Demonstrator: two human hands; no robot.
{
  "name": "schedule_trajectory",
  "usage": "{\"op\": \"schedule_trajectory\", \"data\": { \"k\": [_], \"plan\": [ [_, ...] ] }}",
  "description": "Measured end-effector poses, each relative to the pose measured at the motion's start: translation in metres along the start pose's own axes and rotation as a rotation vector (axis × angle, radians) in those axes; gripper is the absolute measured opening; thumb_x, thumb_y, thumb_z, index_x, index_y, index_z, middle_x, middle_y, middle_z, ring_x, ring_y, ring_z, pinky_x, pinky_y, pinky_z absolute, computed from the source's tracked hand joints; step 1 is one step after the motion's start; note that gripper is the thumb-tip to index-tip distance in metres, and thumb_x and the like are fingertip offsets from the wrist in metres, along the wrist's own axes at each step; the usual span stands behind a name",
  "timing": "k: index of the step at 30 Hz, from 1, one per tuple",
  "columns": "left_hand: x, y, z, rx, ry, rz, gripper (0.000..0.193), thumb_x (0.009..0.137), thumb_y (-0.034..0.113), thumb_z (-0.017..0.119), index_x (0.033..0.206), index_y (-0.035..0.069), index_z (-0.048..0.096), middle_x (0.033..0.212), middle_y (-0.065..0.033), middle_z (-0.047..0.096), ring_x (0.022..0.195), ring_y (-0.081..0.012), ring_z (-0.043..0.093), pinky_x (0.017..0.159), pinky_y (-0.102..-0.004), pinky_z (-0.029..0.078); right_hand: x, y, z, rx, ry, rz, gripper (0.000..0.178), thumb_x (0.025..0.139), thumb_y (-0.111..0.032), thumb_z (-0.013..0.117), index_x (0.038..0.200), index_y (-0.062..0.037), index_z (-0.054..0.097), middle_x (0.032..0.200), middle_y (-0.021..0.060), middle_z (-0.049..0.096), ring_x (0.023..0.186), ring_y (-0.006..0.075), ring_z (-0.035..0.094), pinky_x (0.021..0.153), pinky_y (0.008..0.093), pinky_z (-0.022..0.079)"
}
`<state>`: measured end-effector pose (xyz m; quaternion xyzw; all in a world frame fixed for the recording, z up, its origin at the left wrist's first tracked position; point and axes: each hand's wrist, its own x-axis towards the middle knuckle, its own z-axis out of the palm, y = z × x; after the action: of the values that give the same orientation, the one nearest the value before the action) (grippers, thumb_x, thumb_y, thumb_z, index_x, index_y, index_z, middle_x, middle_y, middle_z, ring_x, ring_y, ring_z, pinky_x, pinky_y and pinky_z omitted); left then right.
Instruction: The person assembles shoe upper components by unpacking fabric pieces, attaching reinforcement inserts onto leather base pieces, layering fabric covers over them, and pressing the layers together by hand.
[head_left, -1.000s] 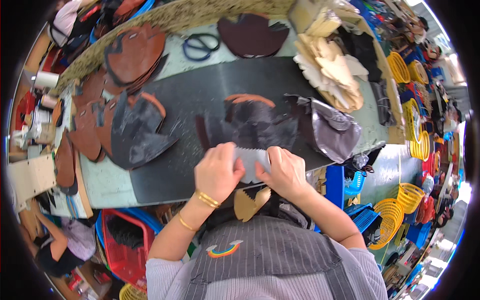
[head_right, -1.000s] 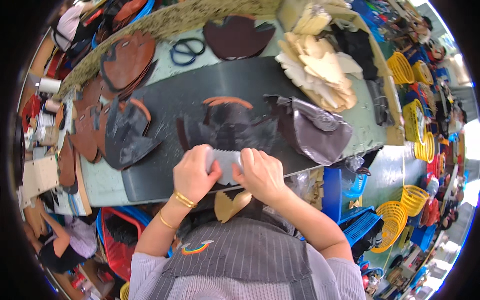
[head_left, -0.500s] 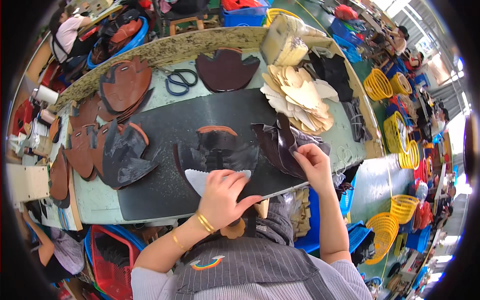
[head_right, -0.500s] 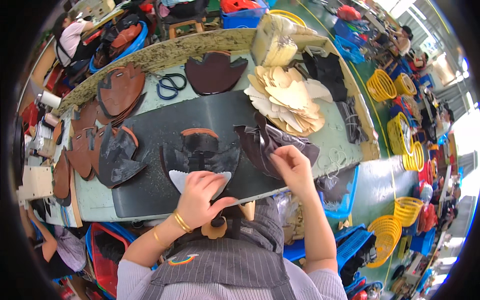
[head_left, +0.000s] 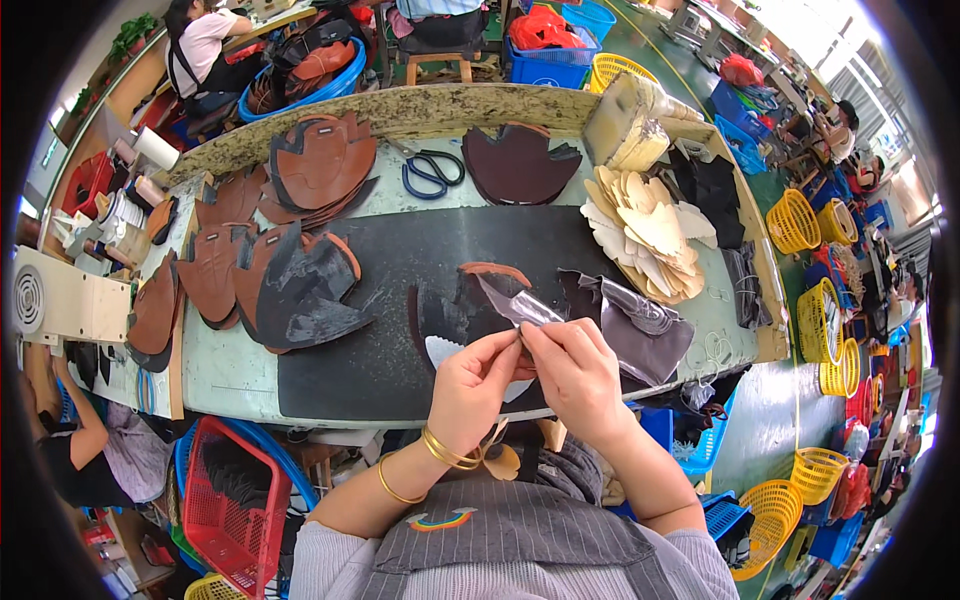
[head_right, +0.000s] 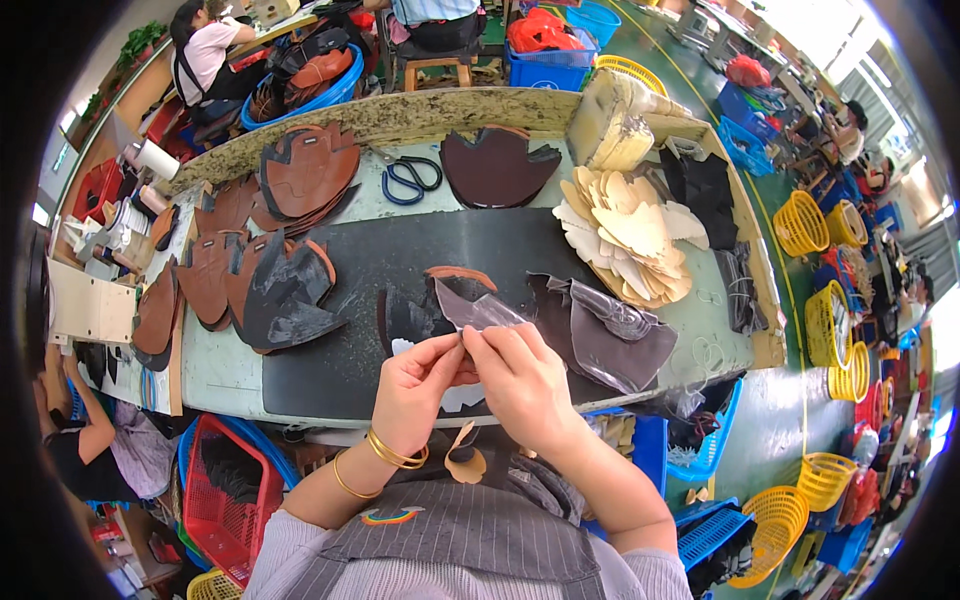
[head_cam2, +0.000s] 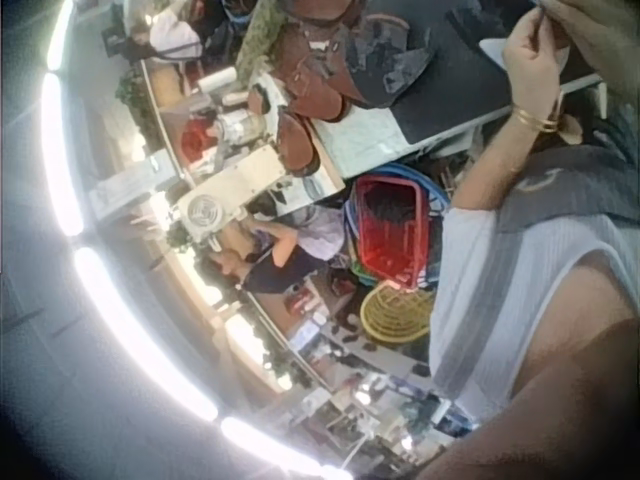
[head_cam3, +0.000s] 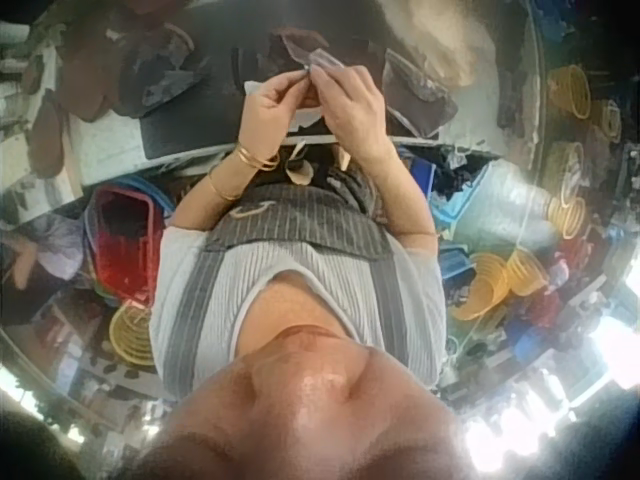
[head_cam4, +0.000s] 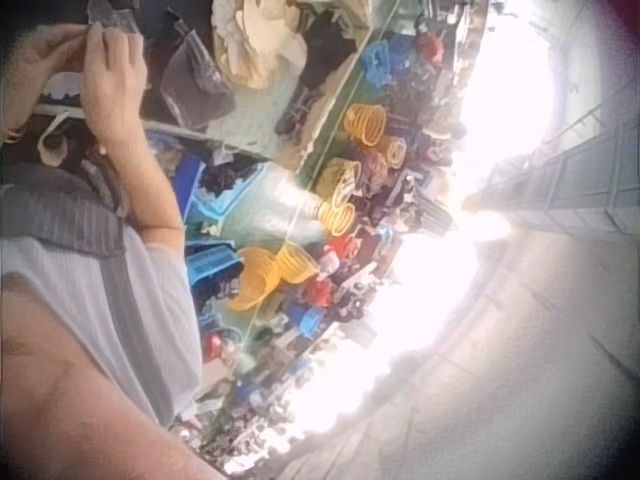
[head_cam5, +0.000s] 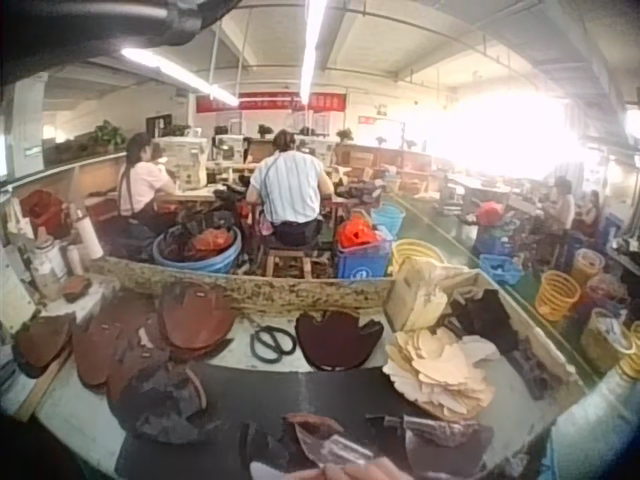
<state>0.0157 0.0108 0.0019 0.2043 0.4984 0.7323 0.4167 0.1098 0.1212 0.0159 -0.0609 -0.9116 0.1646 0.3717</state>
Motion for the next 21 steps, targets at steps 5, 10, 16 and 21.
{"op": "schedule_trajectory", "data": {
  "k": [5, 10, 16, 21],
  "plan": [
    [-0.008, 0.007, -0.002, -0.109, 0.01, 0.017, 0.021, 0.095, 0.006, 0.054, 0.109, -0.007, 0.06, 0.094, -0.0093, 0.067, 0.086, -0.014, 0.066, 0.078, -0.0248, 0.054, 0.007, 0.003, -0.009, 0.044, -0.043, -0.151, 0.04, 0.062, 0.001, 0.064, 0.102, 0.0065, 0.063, 0.087, 0.0105, 0.058, 0.071, 0.0225, 0.057, 0.059, 0.0304, 0.051],
    [-0.011, 0.006, -0.011, 0.114, 0.02, 0.071, 0.018, 0.093, 0.005, 0.055, 0.106, -0.005, 0.063, 0.093, -0.0096, 0.067, 0.082, -0.0148, 0.066, 0.076, -0.0258, 0.055, 0.014, -0.013, -0.009, -0.064, -0.082, -0.141, 0.033, 0.064, 0.003, 0.068, 0.096, 0.0054, 0.063, 0.083, 0.0111, 0.058, 0.07, 0.0237, 0.058, 0.056, 0.0309, 0.05],
    [-0.007, 0.016, -0.001, -0.33, -0.034, -0.089, 0.02, 0.093, 0.006, 0.056, 0.109, -0.005, 0.056, 0.096, -0.0101, 0.064, 0.082, -0.0156, 0.066, 0.077, -0.0269, 0.056, 0.012, -0.014, -0.014, 0.344, 0.027, 0.48, 0.015, 0.076, 0.006, 0.066, 0.09, 0.0004, 0.065, 0.077, 0.0054, 0.061, 0.066, 0.0081, 0.058, 0.057, 0.0238, 0.045],
    [-0.007, 0.024, -0.015, -0.266, -0.128, -0.191, 0.008, 0.091, 0.003, 0.058, 0.09, -0.002, 0.053, 0.094, -0.0073, 0.058, 0.08, -0.0128, 0.063, 0.067, -0.0272, 0.059, 0.013, -0.013, -0.021, 0.888, -0.022, 0.842, 0.008, 0.086, 0.001, 0.06, 0.094, -0.0006, 0.062, 0.079, 0.0, 0.061, 0.068, 0.0036, 0.053, 0.062, 0.0186, 0.043]
  ]
}}
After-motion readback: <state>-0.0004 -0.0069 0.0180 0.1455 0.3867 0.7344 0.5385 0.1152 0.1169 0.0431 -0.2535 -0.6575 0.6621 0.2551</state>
